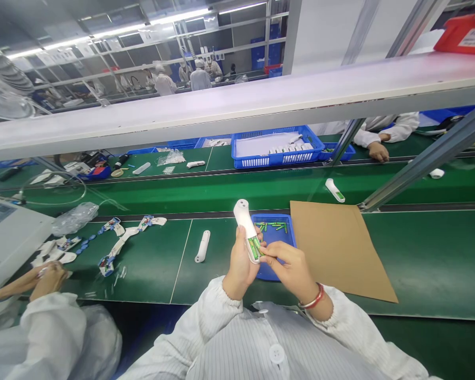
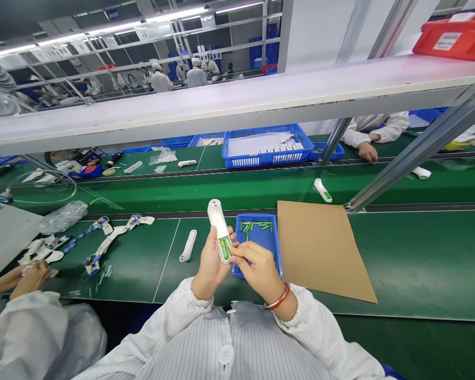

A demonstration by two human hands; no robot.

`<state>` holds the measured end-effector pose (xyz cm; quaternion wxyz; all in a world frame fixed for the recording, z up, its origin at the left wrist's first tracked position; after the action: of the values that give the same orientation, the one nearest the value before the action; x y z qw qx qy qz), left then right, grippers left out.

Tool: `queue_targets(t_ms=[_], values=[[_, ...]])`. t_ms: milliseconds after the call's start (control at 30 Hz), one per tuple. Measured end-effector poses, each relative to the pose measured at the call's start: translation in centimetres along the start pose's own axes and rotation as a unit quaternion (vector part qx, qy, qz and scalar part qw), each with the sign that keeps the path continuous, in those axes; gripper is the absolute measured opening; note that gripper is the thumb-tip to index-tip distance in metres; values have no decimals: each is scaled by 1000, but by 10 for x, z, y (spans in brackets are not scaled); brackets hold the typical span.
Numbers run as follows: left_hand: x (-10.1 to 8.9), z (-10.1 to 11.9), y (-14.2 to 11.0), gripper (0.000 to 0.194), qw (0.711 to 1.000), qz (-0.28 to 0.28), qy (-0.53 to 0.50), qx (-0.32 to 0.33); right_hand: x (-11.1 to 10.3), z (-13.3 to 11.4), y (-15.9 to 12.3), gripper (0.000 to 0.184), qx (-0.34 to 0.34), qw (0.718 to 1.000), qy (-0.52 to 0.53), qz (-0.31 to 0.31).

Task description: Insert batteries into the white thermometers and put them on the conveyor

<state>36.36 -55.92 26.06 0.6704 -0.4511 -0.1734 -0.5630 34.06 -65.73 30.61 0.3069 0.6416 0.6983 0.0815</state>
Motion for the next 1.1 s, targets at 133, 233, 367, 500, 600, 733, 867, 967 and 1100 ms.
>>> queue_targets(t_ms=[133,233,367,500,600,733,867,967,1100], values=[[-1,-4,1,35,1000,-25,11,12,5,28,-1,13,190,974,121,-19],[-2,-9,1,35,998,-57,35,18,12,44,-5,26,291,934,204,-38],[-6,-19,4,39,995,-87,53,-18,17,55,-10,35,344,900,264,-44],[-8,-23,9,44,992,-106,47,-43,20,61,-12,36,357,887,290,-35],[-7,-21,13,41,991,-113,49,-42,24,64,-11,36,359,888,286,-39],[-4,-21,18,40,988,-132,61,-46,25,71,-7,35,337,900,272,-41],[-18,-15,36,36,992,-92,88,-10,20,106,-8,33,329,932,134,-73],[-52,-4,63,38,973,-6,230,17,13,149,-19,27,333,918,-138,-163],[-111,21,114,34,917,88,388,9,14,193,-44,14,352,859,-279,-246]])
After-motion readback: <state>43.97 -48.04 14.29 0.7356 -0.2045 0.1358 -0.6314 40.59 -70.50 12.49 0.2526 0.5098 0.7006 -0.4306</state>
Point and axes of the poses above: each hand's wrist, its own y-axis towards the middle knuckle, its own x-axis out of the palm, z = x × y, the point moved 7 cm from there along y, towards the middle knuckle, and after that the axes turned 2 degrees about z, right-handed, at the moved point
